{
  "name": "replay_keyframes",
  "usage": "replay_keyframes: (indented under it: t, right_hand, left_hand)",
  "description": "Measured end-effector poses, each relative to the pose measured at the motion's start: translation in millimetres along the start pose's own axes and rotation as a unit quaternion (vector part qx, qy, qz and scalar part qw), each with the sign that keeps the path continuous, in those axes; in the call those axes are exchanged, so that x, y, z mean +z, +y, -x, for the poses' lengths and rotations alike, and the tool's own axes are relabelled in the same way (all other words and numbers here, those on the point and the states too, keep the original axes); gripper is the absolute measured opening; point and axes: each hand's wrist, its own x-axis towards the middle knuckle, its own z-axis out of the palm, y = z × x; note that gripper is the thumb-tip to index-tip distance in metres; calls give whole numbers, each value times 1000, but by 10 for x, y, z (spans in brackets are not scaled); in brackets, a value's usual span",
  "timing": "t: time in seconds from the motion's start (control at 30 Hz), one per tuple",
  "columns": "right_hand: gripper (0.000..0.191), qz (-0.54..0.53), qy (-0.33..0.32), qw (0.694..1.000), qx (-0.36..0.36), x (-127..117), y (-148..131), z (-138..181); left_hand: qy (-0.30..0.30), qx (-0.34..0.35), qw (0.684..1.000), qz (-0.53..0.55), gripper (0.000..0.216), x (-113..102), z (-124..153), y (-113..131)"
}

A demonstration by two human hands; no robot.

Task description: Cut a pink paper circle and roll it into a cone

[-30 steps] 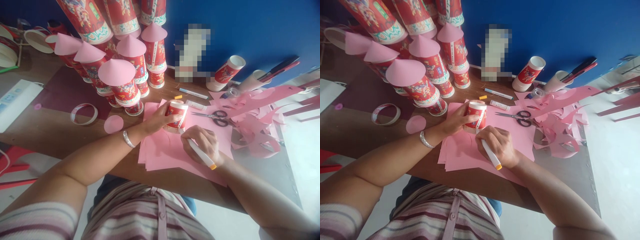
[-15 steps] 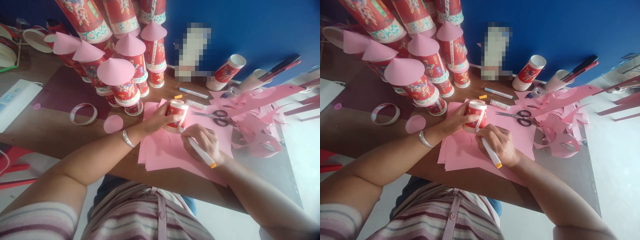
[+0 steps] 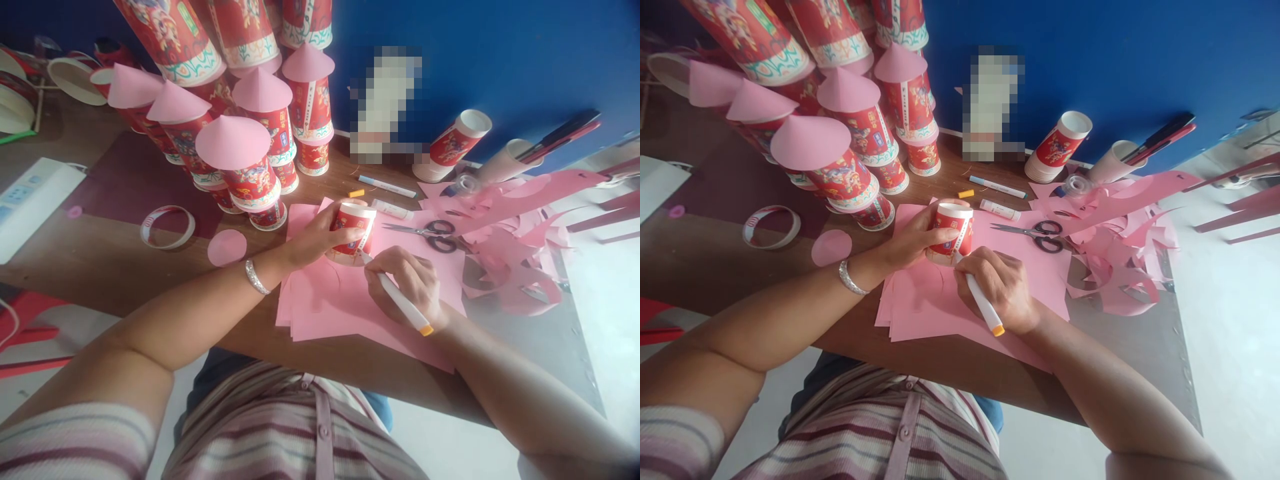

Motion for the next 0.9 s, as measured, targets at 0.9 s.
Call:
replay_keyframes:
  t: [0.9]
  right_hand:
    - [21, -19, -6, 1000, 4, 2, -40, 16]
  left_hand:
    - [11, -4, 1000, -10, 58, -4, 4, -2]
